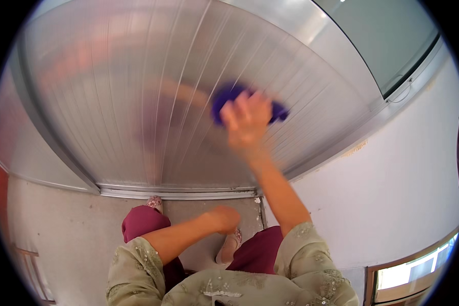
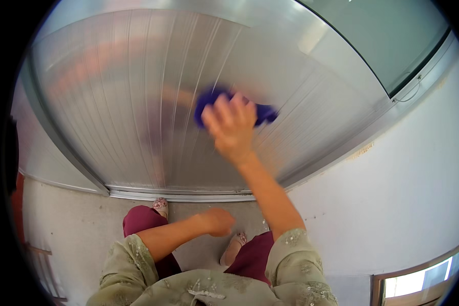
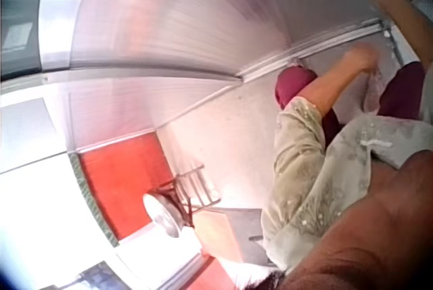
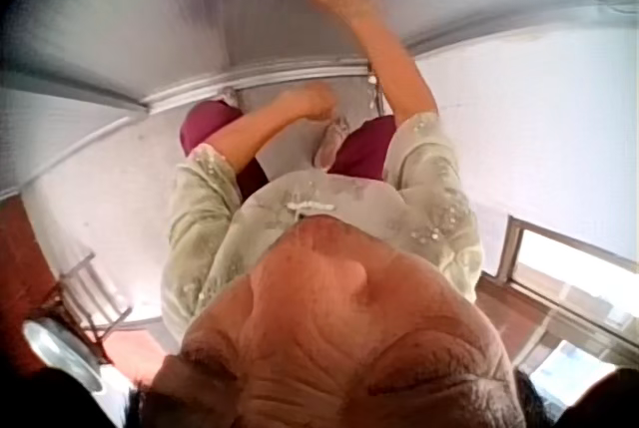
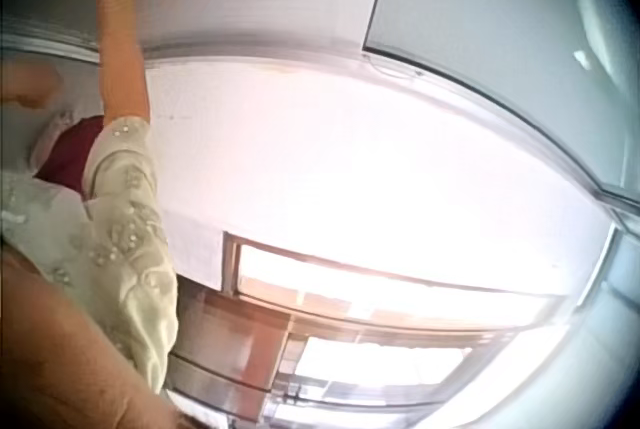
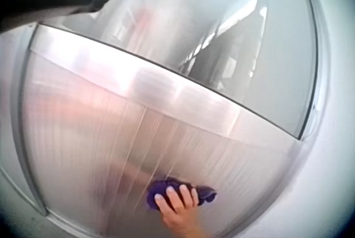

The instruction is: The person wipes a large, silver, corrugated metal surface with a purple cloth. They move the cloth in circular and vertical motions across the surface, covering different sections. At one point, they dip the cloth into a metal basin of water before continuing to wipe the surface.

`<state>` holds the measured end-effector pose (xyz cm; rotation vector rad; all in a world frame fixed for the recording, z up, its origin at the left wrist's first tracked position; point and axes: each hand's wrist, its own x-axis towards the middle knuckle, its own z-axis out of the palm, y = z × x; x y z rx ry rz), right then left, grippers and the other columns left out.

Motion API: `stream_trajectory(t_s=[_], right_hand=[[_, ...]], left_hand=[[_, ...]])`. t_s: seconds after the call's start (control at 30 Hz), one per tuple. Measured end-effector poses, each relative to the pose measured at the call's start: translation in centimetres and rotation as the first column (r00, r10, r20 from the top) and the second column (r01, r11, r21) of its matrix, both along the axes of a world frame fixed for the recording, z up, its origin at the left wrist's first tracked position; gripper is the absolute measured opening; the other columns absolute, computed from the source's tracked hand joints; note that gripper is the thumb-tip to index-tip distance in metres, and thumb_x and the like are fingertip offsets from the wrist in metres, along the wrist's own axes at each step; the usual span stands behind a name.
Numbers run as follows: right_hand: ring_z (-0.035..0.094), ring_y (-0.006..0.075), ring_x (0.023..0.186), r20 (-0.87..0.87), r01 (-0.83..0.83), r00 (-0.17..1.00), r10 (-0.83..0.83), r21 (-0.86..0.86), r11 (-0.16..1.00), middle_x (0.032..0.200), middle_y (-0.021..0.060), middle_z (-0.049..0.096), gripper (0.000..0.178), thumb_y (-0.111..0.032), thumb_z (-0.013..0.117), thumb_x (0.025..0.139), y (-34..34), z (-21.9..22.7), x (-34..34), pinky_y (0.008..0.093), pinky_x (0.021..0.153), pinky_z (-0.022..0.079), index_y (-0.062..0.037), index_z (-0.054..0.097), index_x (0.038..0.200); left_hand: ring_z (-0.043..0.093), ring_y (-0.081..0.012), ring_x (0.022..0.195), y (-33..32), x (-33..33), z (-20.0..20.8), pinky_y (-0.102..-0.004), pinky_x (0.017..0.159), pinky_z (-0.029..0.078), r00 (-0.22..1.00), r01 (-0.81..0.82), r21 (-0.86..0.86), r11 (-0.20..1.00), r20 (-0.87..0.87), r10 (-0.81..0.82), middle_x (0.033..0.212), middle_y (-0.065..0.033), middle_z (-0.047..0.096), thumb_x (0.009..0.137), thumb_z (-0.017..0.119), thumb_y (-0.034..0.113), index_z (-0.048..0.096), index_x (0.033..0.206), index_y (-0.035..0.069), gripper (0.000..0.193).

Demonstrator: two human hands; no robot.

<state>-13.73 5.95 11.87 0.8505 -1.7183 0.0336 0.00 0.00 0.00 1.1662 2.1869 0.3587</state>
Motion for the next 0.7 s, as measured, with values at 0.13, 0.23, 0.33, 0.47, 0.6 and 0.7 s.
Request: stream_trajectory(t_s=[0.13, 0.23, 0.33, 0.47, 0.6, 0.7], right_hand=[[0.044, 0.0245, 0.122, 0.346, -0.177, 0.938, -0.025, 0.540, 0.823, 0.129, 0.0027, 0.051, 0.031, -0.016, 0.056, 0.080, 5.7, -8.7, 3.0, 0.0440, 0.104, 0.029, -0.0149, 0.060, 0.111], [0.044, 0.0258, 0.122, 0.430, -0.249, 0.903, -0.015, 0.550, 0.797, 0.129, 0.0039, 0.050, 0.032, -0.015, 0.058, 0.077, 5.2, -6.2, 3.2, 0.0459, 0.104, 0.031, -0.0123, 0.059, 0.109], [0.047, 0.0358, 0.116, 0.121, -0.175, 0.982, 0.142, 0.322, 0.930, 0.120, 0.0115, 0.052, 0.030, -0.011, 0.060, 0.075, 0.6, 2.6, 1.9, 0.0484, 0.093, 0.040, -0.0068, 0.059, 0.104], [0.041, 0.0381, 0.123, -0.105, -0.181, 0.980, 0.168, -0.129, 0.975, 0.130, 0.0155, 0.050, 0.047, 0.004, 0.059, 0.071, -4.1, 13.2, 0.2, 0.0440, 0.100, 0.035, -0.0051, 0.059, 0.117], [0.040, 0.0414, 0.121, -0.121, -0.196, 0.974, 0.190, -0.036, 0.980, 0.127, 0.0197, 0.049, 0.039, -0.008, 0.059, 0.075, -5.4, 5.5, -0.7, 0.0511, 0.098, 0.032, -0.0058, 0.060, 0.113], [0.047, 0.0321, 0.116, 0.208, -0.229, 0.966, 0.155, 0.400, 0.887, 0.129, 0.0064, 0.049, 0.040, -0.015, 0.058, 0.078, -2.4, -5.0, 1.2, 0.0496, 0.097, 0.035, -0.0132, 0.055, 0.118]], left_hand=[[0.063, -0.0320, 0.095, 0.3, -0.3, 1.0, -0.0403, 0.081, 0.050, 0.995, 0.048, 0.163, 0.986, -0.096, -0.032, 0.099, -0.0176, 0.066, 0.082, 0.060, 0.021, 0.069, 0.096, 0.003, 0.025], [0.063, -0.0331, 0.093, 0.1, -0.2, 1.2, -0.0406, 0.078, 0.051, 0.994, 0.047, 0.181, 0.982, -0.110, -0.027, 0.097, -0.0179, 0.066, 0.081, 0.060, 0.021, 0.069, 0.094, 0.003, 0.024], [0.064, -0.0336, 0.091, -0.6, 0.2, 0.3, -0.0410, 0.076, 0.051, 0.995, 0.040, 0.124, 0.991, -0.094, -0.029, 0.095, -0.0190, 0.066, 0.080, 0.061, 0.021, 0.070, 0.091, 0.003, 0.023], [0.064, -0.0339, 0.089, -0.4, -0.3, -0.3, -0.0422, 0.074, 0.052, 0.992, 0.064, 0.106, 0.992, -0.115, -0.052, 0.094, -0.0202, 0.066, 0.077, 0.062, 0.020, 0.070, 0.088, 0.004, 0.021], [0.064, -0.0343, 0.090, -1.1, -0.4, 0.1, -0.0434, 0.076, 0.051, 0.997, 0.030, 0.167, 0.986, -0.070, -0.019, 0.095, -0.0201, 0.066, 0.078, 0.059, 0.018, 0.068, 0.090, 0.003, 0.022], [0.062, -0.0358, 0.092, -1.0, -0.6, 0.6, -0.0454, 0.079, 0.049, 0.995, 0.056, 0.138, 0.989, -0.085, -0.045, 0.095, -0.0197, 0.065, 0.082, 0.057, 0.023, 0.065, 0.094, 0.001, 0.026]])
